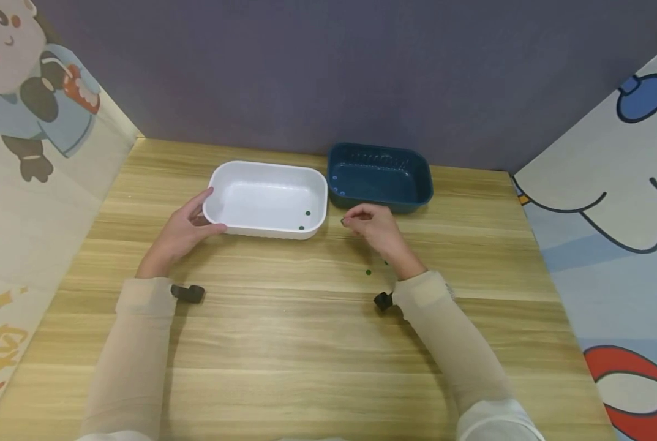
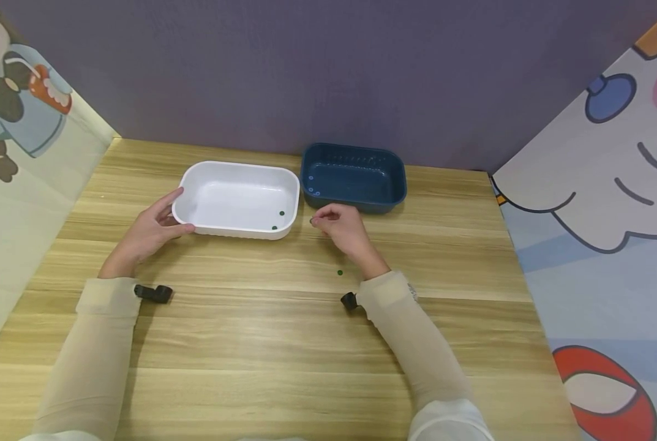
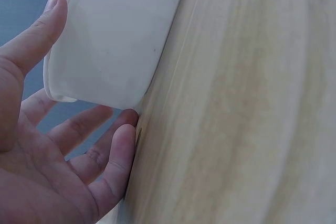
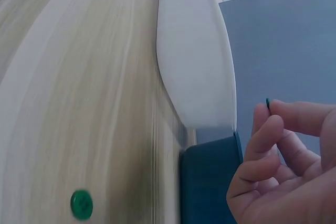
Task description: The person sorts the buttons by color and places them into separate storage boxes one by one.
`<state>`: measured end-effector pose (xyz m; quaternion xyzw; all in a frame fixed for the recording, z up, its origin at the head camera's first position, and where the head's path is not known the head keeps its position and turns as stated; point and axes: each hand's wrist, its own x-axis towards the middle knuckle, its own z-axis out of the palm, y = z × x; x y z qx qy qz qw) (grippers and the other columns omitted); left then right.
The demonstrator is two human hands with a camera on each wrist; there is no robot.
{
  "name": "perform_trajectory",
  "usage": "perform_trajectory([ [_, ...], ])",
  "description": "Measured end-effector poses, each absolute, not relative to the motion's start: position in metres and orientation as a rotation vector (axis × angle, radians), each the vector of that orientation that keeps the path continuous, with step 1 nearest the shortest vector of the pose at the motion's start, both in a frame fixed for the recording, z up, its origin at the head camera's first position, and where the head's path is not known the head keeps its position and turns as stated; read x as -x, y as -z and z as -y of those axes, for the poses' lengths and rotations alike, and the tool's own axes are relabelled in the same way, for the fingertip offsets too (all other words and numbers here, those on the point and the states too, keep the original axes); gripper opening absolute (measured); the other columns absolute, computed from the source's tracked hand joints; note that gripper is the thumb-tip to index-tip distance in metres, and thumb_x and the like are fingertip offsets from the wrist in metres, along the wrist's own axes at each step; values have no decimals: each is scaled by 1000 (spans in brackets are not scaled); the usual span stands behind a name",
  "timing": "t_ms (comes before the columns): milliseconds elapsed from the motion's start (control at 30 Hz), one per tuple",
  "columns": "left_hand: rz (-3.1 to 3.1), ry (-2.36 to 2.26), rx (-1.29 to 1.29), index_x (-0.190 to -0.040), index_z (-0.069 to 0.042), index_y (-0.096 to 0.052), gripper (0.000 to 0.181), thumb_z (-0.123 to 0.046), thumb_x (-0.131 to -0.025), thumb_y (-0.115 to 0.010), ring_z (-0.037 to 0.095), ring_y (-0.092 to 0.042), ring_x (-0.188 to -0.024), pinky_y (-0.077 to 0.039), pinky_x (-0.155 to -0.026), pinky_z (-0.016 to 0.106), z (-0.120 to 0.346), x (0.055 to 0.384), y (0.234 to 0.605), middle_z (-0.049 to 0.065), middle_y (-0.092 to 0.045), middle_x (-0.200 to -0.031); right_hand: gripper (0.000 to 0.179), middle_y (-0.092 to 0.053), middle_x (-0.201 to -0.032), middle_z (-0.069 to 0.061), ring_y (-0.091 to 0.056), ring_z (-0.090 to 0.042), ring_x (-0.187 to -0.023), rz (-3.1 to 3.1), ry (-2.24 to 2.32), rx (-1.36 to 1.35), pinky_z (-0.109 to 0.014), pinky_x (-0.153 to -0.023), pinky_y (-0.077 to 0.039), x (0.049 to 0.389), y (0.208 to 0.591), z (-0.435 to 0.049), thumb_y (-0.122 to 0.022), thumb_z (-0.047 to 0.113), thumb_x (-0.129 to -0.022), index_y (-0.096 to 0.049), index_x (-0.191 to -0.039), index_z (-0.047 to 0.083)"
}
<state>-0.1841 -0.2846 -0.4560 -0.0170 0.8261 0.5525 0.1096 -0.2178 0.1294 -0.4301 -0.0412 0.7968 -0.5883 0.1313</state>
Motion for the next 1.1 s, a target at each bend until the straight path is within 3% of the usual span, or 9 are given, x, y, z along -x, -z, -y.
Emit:
perform_trajectory([
  [200, -2429, -1607, 64, -163, -29, -20, 96, -27, -89, -80, 31, -44, -137, -43, -89, 9, 286, 185, 458, 12, -29, -162, 11, -73, -95, -10, -62, -35, -89, -2305, 1698, 138, -48, -80, -53, 222, 428, -118, -72, 10, -93, -73, -98, 0],
  [500, -2435, -1599, 62, -163, -28, -19, 96, -28, -89, -80, 33, -44, -137, -44, -90, 10, 284, 185, 458, 12, -29, -162, 12, -71, -95, -13, -58, -53, -94, -2271, 1727, 199, -60, -83, -49, 226, 425, -99, -70, 6, -93, -72, -100, -3],
  [1100, -2414, -1642, 69, -163, -28, -20, 96, -26, -89, -80, 32, -45, -136, -44, -89, 11, 283, 184, 457, 9, -27, -163, 8, -72, -92, -15, -61, -45, -90, -2277, 1711, 223, -59, -83, -49, 228, 424, -84, -69, 7, -93, -73, -96, 0],
])
